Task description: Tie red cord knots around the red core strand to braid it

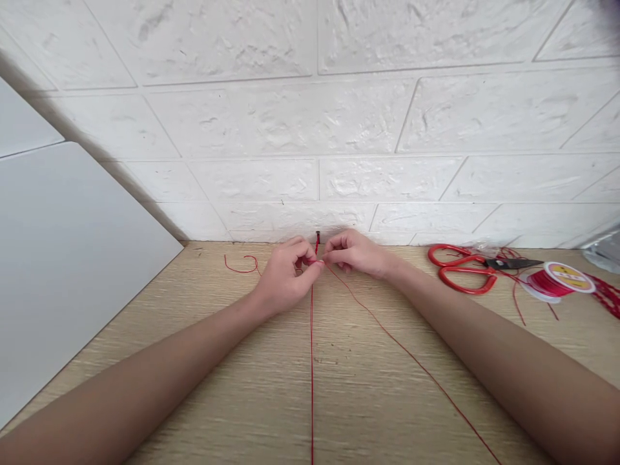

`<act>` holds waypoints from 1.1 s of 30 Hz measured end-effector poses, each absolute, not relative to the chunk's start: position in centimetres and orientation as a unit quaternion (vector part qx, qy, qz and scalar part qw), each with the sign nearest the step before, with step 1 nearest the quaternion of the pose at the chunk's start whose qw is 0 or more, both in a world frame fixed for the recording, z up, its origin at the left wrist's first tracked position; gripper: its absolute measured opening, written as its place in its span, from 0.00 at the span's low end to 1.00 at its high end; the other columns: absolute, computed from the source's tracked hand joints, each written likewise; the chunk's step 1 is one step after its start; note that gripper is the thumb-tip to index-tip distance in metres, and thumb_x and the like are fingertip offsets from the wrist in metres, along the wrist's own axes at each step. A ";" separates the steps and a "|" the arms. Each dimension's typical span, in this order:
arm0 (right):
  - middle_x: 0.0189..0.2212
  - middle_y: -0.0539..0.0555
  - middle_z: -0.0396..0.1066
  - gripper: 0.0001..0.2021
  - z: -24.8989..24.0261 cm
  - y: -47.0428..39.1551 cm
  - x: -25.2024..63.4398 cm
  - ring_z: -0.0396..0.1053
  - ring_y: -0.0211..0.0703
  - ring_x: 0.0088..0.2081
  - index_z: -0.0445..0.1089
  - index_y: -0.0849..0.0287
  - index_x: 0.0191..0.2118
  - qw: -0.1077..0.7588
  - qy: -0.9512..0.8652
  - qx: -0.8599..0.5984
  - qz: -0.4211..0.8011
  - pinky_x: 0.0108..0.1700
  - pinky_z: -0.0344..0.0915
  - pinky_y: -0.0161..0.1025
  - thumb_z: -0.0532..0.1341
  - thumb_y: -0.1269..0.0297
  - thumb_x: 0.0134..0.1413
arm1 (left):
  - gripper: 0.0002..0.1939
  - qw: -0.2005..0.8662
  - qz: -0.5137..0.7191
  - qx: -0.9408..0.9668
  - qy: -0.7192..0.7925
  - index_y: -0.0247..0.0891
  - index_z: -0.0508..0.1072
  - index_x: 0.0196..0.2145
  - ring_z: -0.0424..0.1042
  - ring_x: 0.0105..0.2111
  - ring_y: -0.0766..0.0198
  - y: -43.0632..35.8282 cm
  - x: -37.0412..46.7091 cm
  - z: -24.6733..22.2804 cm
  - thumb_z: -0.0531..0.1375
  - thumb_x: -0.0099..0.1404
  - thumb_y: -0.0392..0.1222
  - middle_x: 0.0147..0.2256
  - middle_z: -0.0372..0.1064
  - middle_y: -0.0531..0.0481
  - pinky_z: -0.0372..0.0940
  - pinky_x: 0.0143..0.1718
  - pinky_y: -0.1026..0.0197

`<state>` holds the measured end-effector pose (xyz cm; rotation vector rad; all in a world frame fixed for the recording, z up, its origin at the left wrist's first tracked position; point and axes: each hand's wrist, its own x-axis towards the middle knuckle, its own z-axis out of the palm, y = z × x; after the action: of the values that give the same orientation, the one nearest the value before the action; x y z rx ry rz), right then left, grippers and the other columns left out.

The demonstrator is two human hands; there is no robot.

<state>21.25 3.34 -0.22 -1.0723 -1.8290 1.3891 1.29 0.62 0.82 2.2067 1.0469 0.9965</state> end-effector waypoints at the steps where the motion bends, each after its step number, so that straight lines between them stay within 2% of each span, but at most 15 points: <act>1: 0.19 0.45 0.63 0.05 -0.1 3.3 21.2 0.58 0.32 0.20 0.71 0.60 0.27 0.289 -0.689 -0.410 0.523 0.20 0.56 0.32 0.61 0.65 0.49 | 0.10 0.258 0.381 0.796 0.394 0.37 0.63 0.24 0.60 0.27 0.67 0.7 1.3 0.8 0.60 0.61 0.37 0.26 0.61 0.54 0.55 0.30 0.62; 6: 0.17 0.45 0.67 0.07 0.6 2.5 21.1 0.59 0.32 0.14 0.73 0.59 0.36 0.211 -0.708 -0.428 0.521 0.15 0.55 0.31 0.60 0.66 0.51 | 0.16 0.330 0.416 0.725 0.439 0.38 0.60 0.23 0.53 0.23 0.69 1.2 1.4 0.5 0.61 0.63 0.43 0.22 0.54 0.58 0.50 0.26 0.62; 9: 0.18 0.46 0.70 0.10 0.8 2.2 20.9 0.60 0.33 0.14 0.74 0.60 0.39 0.176 -0.712 -0.406 0.545 0.14 0.54 0.31 0.59 0.67 0.51 | 0.20 0.359 0.427 0.703 0.441 0.38 0.58 0.21 0.50 0.22 0.69 1.5 1.4 0.4 0.59 0.66 0.48 0.20 0.49 0.58 0.48 0.25 0.62; 12: 0.17 0.45 0.70 0.12 0.9 2.1 20.6 0.59 0.32 0.13 0.74 0.60 0.41 0.169 -0.697 -0.408 0.565 0.14 0.51 0.30 0.58 0.68 0.50 | 0.23 0.373 0.426 0.700 0.436 0.38 0.58 0.20 0.50 0.22 0.69 1.6 1.3 0.3 0.56 0.69 0.51 0.20 0.49 0.57 0.47 0.25 0.61; 17: 0.16 0.44 0.69 0.10 1.0 2.0 20.0 0.55 0.30 0.13 0.74 0.59 0.39 0.176 -0.679 -0.423 0.574 0.13 0.46 0.30 0.58 0.68 0.50 | 0.26 0.375 0.418 0.702 0.439 0.38 0.58 0.18 0.52 0.21 0.68 1.5 1.3 0.4 0.53 0.71 0.52 0.18 0.50 0.56 0.48 0.25 0.60; 23: 0.17 0.44 0.67 0.05 1.0 1.9 20.0 0.57 0.31 0.14 0.70 0.58 0.34 0.189 -0.672 -0.434 0.570 0.15 0.52 0.30 0.57 0.69 0.50 | 0.28 0.373 0.413 0.676 0.483 0.38 0.56 0.16 0.50 0.19 0.69 1.3 1.4 0.6 0.52 0.70 0.54 0.15 0.48 0.56 0.47 0.23 0.61; 27: 0.17 0.44 0.66 0.01 1.1 2.0 20.0 0.58 0.31 0.15 0.66 0.57 0.32 0.187 -0.657 -0.438 0.585 0.14 0.50 0.30 0.58 0.67 0.52 | 0.28 0.367 0.408 0.673 0.497 0.38 0.56 0.16 0.50 0.19 0.69 1.4 1.5 0.6 0.52 0.70 0.55 0.15 0.47 0.56 0.46 0.22 0.61; 33: 0.16 0.44 0.64 0.04 1.8 1.7 20.0 0.57 0.30 0.15 0.63 0.57 0.28 0.197 -0.617 -0.433 0.627 0.14 0.45 0.29 0.58 0.67 0.52 | 0.28 0.363 0.412 0.659 0.513 0.38 0.55 0.16 0.51 0.18 0.69 1.4 1.5 0.6 0.53 0.69 0.55 0.15 0.46 0.57 0.47 0.22 0.62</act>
<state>19.97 1.71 1.81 -1.2119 -1.7283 1.7563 1.53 1.43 0.61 1.6967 1.3214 1.0602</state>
